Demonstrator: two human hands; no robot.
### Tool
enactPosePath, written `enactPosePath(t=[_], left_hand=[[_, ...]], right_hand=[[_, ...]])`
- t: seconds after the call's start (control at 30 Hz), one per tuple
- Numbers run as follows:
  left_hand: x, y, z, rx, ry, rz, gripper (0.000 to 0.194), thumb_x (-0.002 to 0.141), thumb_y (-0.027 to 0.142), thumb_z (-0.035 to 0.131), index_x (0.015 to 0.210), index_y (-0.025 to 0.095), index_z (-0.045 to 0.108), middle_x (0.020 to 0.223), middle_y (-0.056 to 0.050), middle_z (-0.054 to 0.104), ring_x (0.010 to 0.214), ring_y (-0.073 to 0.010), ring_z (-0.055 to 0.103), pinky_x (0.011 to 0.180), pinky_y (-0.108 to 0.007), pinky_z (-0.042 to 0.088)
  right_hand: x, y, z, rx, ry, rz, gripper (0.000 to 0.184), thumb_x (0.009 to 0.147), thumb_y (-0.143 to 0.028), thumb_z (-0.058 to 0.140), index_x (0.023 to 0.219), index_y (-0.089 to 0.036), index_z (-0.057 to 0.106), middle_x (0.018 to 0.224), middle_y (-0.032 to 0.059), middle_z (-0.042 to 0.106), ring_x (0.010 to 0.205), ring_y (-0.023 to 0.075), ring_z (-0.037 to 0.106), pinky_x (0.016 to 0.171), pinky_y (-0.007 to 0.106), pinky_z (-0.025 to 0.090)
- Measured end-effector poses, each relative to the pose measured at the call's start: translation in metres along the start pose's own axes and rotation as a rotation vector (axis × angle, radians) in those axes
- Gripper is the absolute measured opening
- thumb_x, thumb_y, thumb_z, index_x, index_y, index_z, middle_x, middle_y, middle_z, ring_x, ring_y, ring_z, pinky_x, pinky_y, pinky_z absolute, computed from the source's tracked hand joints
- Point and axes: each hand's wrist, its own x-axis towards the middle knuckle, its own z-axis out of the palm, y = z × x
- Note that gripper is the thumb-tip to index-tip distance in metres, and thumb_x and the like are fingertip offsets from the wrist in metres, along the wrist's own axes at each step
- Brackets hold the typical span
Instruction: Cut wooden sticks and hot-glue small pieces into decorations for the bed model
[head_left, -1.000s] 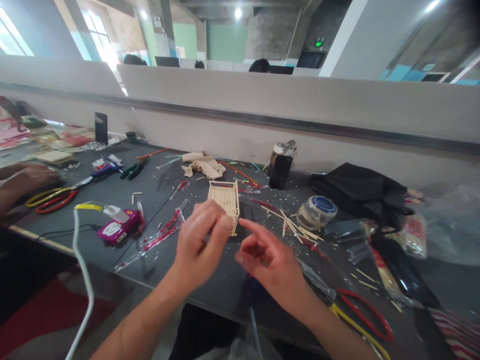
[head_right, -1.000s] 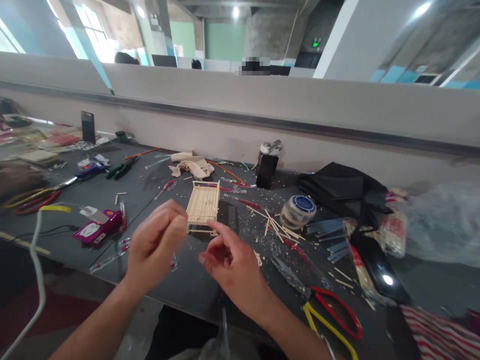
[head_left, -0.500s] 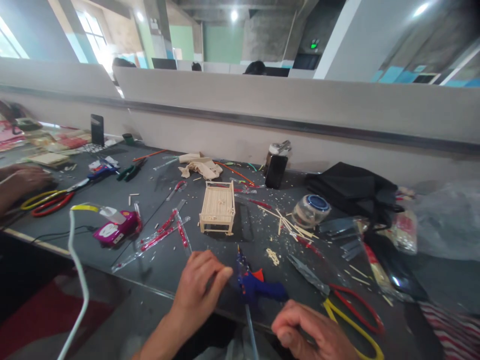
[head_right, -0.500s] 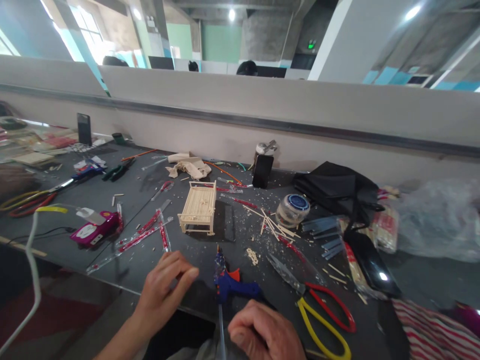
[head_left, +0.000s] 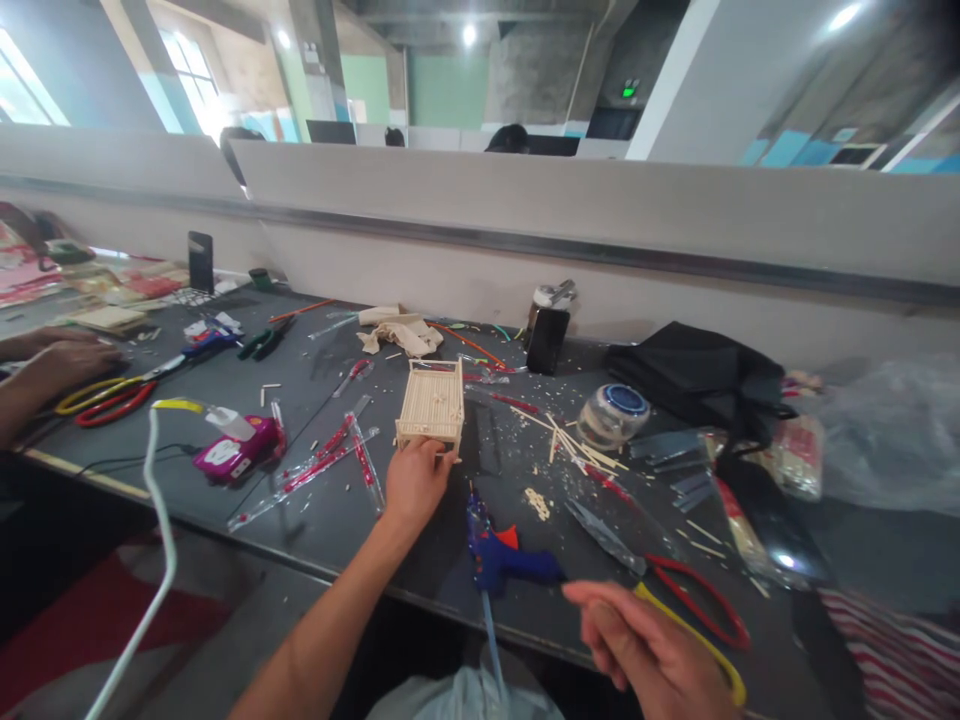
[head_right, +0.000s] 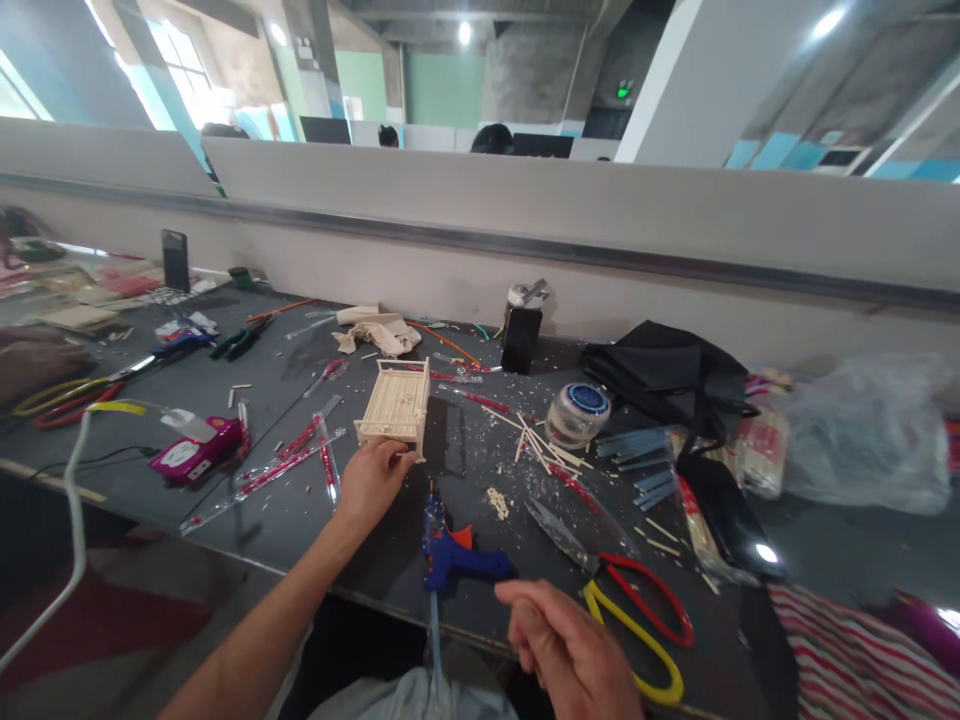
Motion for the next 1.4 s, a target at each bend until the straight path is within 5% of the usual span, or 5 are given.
enactPosePath(t=[0.17,0.37,0.53,0.83,1.4], left_hand=[[-0.007,-0.005,0.002,0.044,-0.055,-0.051,0.027,0.091,0.022,0.045,0.101,0.019,0.071,0.103,-0.009,0.073,0.095,-0.0232,0.067,0.079,-0.030,0.046],[-0.004,-0.012,0.002,0.072,-0.119,-0.051,0.037,0.088,0.020,0.049,0.121,0.025,0.064,0.104,-0.008,0.074,0.093,-0.0241,0.068,0.077,-0.031,0.047],[0.002,-0.015,0.003,0.042,-0.122,-0.022,0.032,0.089,0.020,0.047,0.111,0.025,0.069,0.104,-0.008,0.075,0.094,-0.0253,0.069,0.076,-0.031,0.047],[-0.011,-0.018,0.004,-0.112,-0.066,-0.035,0.025,0.091,0.026,0.049,0.099,0.020,0.072,0.097,-0.006,0.076,0.088,-0.0191,0.069,0.073,-0.025,0.045],[-0.002,-0.003,0.022,-0.060,-0.068,-0.023,0.019,0.087,0.026,0.053,0.086,0.019,0.070,0.090,-0.009,0.072,0.087,-0.0220,0.065,0.080,-0.031,0.041]], right_hand=[[0.069,-0.012,0.017,-0.133,-0.043,-0.074,0.028,0.087,-0.038,0.055,0.101,-0.021,0.072,0.079,0.0036,0.073,0.063,0.0167,0.066,0.060,0.026,0.053],[0.170,-0.016,0.078,-0.301,-0.146,-0.130,0.023,0.085,-0.023,0.065,0.107,-0.015,0.068,0.089,0.0055,0.072,0.081,0.0183,0.067,0.084,0.036,0.053],[0.195,-0.009,0.105,-0.381,-0.279,-0.130,0.030,0.093,-0.033,0.058,0.119,-0.018,0.059,0.121,0.0080,0.061,0.099,0.0212,0.063,0.082,0.041,0.055],[0.159,-0.026,0.073,-0.329,-0.166,-0.202,0.015,0.088,-0.022,0.058,0.077,-0.017,0.067,0.076,0.0024,0.069,0.075,0.0168,0.063,0.075,0.030,0.049],[0.047,-0.051,-0.007,0.323,-0.261,-0.121,0.033,0.093,-0.043,0.051,0.071,-0.021,0.059,0.062,-0.0026,0.045,0.059,0.0130,0.041,0.056,0.027,0.032]])
